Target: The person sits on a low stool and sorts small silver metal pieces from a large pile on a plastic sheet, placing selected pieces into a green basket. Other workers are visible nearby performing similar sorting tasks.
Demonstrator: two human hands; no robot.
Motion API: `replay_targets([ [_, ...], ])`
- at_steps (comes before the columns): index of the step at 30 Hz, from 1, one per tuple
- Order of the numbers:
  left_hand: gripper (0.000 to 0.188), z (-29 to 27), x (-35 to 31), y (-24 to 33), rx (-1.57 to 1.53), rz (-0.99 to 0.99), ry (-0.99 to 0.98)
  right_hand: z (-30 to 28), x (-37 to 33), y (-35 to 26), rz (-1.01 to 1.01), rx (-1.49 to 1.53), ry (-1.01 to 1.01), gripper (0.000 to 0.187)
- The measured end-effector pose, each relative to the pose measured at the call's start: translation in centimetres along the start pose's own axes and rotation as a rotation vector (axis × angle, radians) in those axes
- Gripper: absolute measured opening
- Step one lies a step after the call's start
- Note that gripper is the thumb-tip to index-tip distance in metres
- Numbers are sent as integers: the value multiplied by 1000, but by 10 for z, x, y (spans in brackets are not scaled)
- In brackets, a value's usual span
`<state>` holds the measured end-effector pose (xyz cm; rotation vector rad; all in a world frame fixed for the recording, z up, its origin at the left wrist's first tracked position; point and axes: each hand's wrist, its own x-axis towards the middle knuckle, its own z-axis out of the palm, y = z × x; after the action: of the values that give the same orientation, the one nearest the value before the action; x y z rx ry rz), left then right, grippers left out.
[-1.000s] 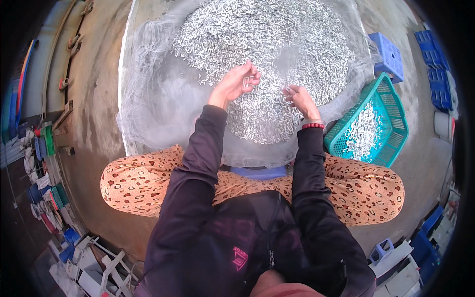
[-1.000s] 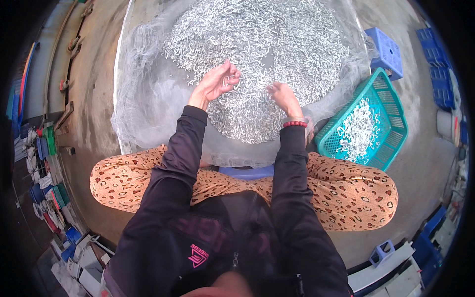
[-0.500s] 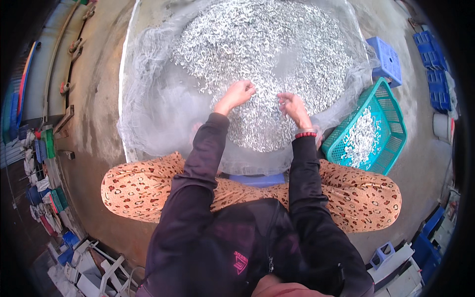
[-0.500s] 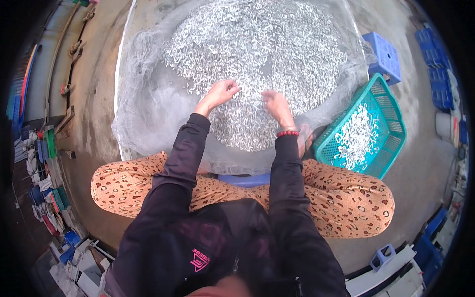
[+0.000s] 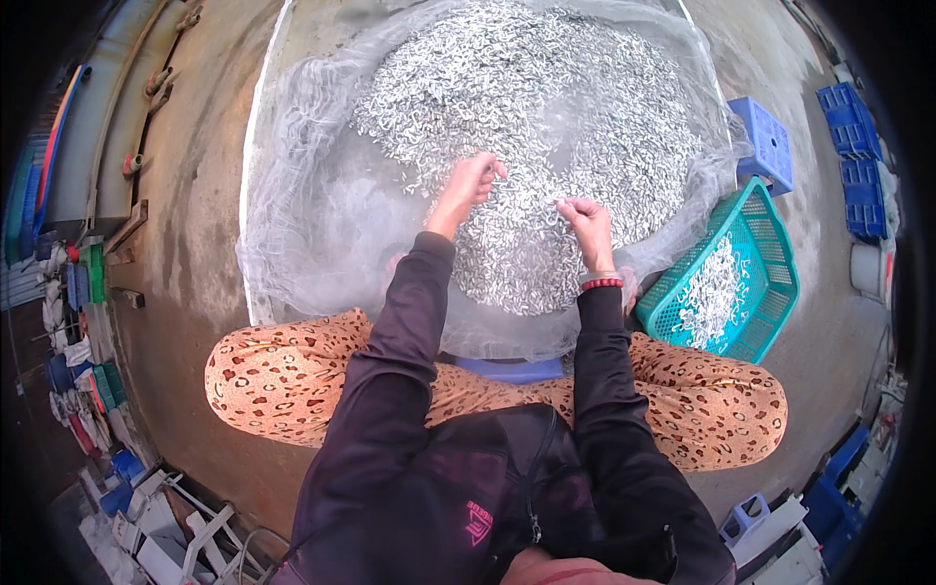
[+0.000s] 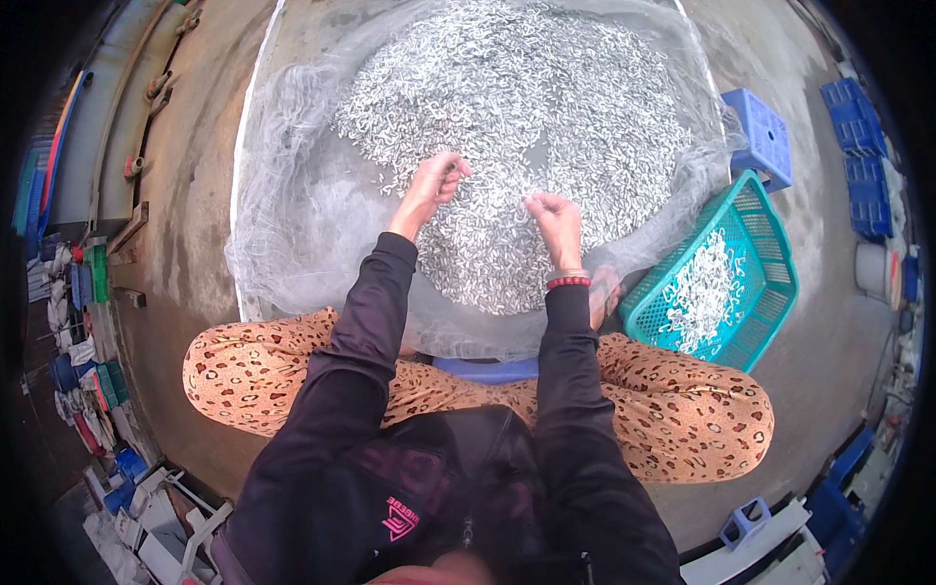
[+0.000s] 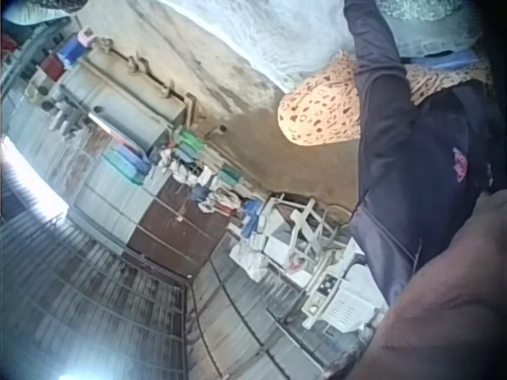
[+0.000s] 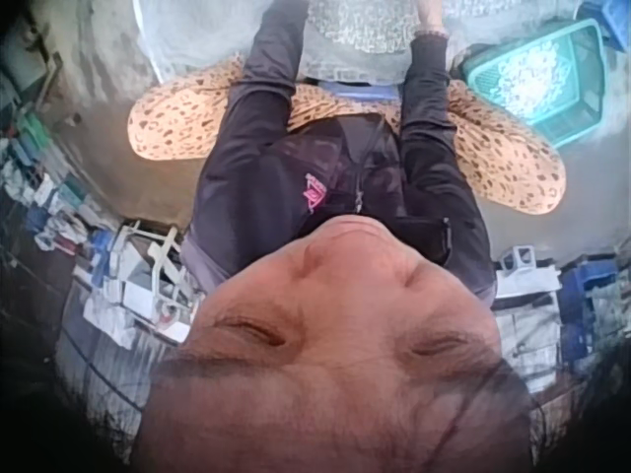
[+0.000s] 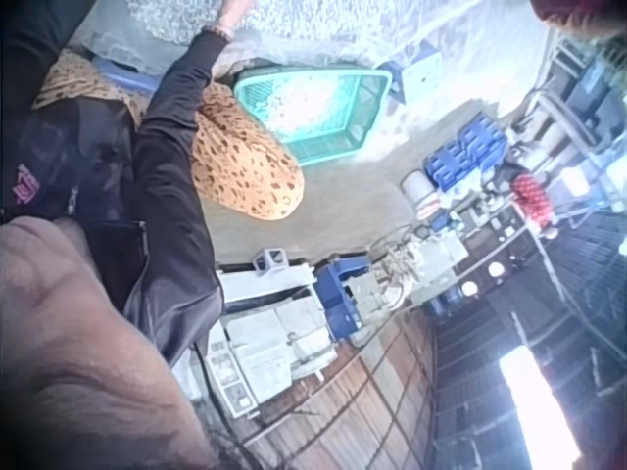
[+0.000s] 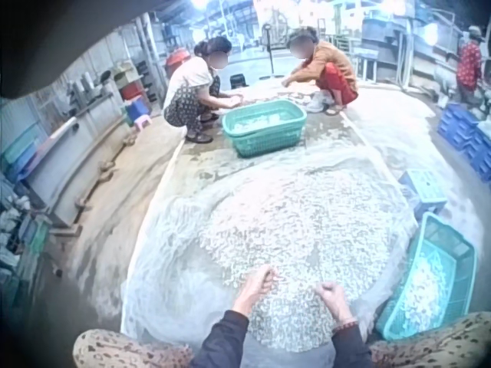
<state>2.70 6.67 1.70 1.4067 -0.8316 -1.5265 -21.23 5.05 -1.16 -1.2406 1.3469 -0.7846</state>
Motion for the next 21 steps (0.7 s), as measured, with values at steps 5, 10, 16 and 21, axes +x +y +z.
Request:
replay_targets([
  [5, 30, 28, 8, -43, 1199, 59, 228, -14, -6, -23, 195, 341, -101, 28],
  [10, 29, 17, 17, -50, 1178, 59, 238, -33, -9, -34, 173, 1001, -270, 30],
  [16, 18, 4, 9, -8, -56, -18, -50, -46, -6, -47, 14, 1193, -414, 17],
  [21, 24, 14, 5, 3, -589, 47, -253, -46, 0, -35, 126, 1267, -455, 16],
])
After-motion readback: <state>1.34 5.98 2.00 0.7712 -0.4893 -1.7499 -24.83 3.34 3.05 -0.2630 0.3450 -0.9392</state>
